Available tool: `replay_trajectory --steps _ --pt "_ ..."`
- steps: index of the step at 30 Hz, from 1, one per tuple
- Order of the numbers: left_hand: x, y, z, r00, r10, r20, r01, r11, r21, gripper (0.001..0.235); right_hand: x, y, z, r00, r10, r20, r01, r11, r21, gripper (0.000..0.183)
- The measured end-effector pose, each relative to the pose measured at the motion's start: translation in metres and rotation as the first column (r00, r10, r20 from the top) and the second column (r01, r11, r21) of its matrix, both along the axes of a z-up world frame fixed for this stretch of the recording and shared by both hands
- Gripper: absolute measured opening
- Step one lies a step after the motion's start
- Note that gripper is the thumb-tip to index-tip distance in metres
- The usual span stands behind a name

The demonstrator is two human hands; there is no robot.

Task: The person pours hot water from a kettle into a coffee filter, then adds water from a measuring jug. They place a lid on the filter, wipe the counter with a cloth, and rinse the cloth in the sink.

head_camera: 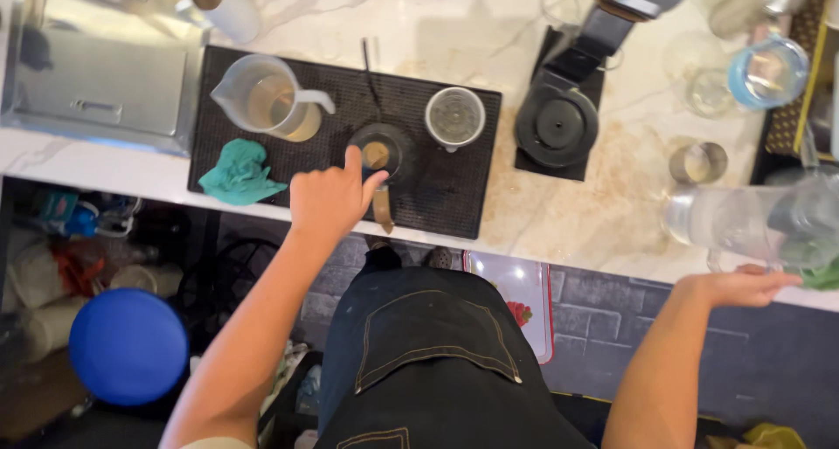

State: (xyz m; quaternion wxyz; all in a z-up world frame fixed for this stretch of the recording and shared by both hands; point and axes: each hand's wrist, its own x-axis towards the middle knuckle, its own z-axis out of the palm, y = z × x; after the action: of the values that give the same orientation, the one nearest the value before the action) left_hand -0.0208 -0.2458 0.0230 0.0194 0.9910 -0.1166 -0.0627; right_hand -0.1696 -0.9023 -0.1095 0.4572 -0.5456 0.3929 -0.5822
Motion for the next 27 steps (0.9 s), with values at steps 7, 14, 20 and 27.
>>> replay_trajectory --steps 7,14,20,27 --pt "-0.079 0.048 0.011 0.884 0.435 -0.172 -0.468 0.807 -0.360 0.034 -0.019 0.128 -0.025 0.967 -0.070 -0.245 0.101 0.988 0.118 0.053" --pt "-0.131 0.081 0.015 0.778 0.537 -0.328 -0.628 0.638 -0.446 0.038 0.022 0.409 -0.042 -0.024 0.996 -0.088 -0.813 0.031 0.581 0.039" --pt "-0.144 0.043 0.026 0.768 0.442 -0.464 -0.639 0.584 -0.501 0.035 0.050 0.513 -0.031 -0.033 0.996 0.084 -0.819 -0.075 0.569 0.020" --pt "-0.155 0.012 0.025 0.847 0.050 -0.530 -0.458 0.575 -0.678 0.038 0.061 0.537 -0.063 0.318 0.943 0.103 -0.789 0.202 0.580 0.032"
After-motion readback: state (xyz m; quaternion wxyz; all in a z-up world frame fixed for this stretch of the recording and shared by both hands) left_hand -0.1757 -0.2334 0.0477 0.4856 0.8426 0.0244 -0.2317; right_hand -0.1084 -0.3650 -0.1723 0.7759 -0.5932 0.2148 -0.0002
